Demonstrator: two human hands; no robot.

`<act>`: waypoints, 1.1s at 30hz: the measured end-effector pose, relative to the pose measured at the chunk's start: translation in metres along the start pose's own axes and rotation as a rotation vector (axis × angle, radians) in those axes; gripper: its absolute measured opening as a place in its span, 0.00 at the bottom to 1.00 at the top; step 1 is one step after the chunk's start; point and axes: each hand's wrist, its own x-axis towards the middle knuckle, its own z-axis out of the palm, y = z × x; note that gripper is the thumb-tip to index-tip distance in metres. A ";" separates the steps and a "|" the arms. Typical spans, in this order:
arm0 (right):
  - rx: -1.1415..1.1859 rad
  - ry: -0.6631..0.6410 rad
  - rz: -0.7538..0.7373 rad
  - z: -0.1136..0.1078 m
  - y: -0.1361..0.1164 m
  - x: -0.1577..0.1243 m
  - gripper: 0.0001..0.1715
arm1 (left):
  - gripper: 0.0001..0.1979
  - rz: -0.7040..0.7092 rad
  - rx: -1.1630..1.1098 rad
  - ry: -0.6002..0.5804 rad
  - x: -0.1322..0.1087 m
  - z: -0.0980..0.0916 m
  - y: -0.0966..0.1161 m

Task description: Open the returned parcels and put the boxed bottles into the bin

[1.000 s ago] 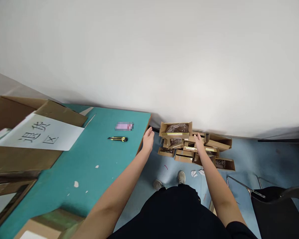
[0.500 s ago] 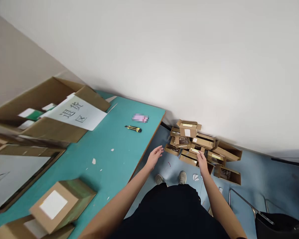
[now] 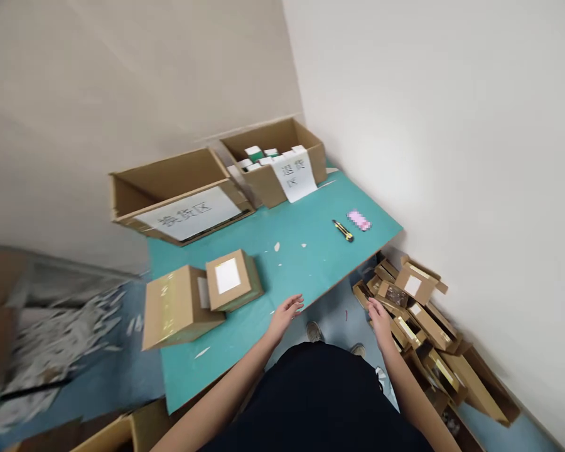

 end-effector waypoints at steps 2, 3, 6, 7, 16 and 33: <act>-0.001 -0.097 0.013 0.036 -0.014 0.009 0.33 | 0.28 0.012 -0.066 0.077 -0.001 -0.034 -0.004; -0.002 -0.147 0.015 0.055 -0.020 0.013 0.33 | 0.28 0.021 -0.096 0.112 -0.001 -0.050 -0.006; -0.035 -0.261 -0.023 0.111 -0.033 0.020 0.32 | 0.28 0.042 -0.161 0.215 -0.001 -0.088 -0.012; -0.052 -0.293 -0.034 0.129 -0.036 0.021 0.32 | 0.28 0.044 -0.176 0.249 -0.001 -0.098 -0.014; -0.211 -0.583 -0.020 0.254 -0.043 0.035 0.30 | 0.25 -0.017 -0.336 0.446 -0.007 -0.152 -0.036; -0.697 -1.001 -0.411 0.527 -0.065 0.143 0.25 | 0.27 -0.278 -0.991 0.634 0.021 -0.159 -0.043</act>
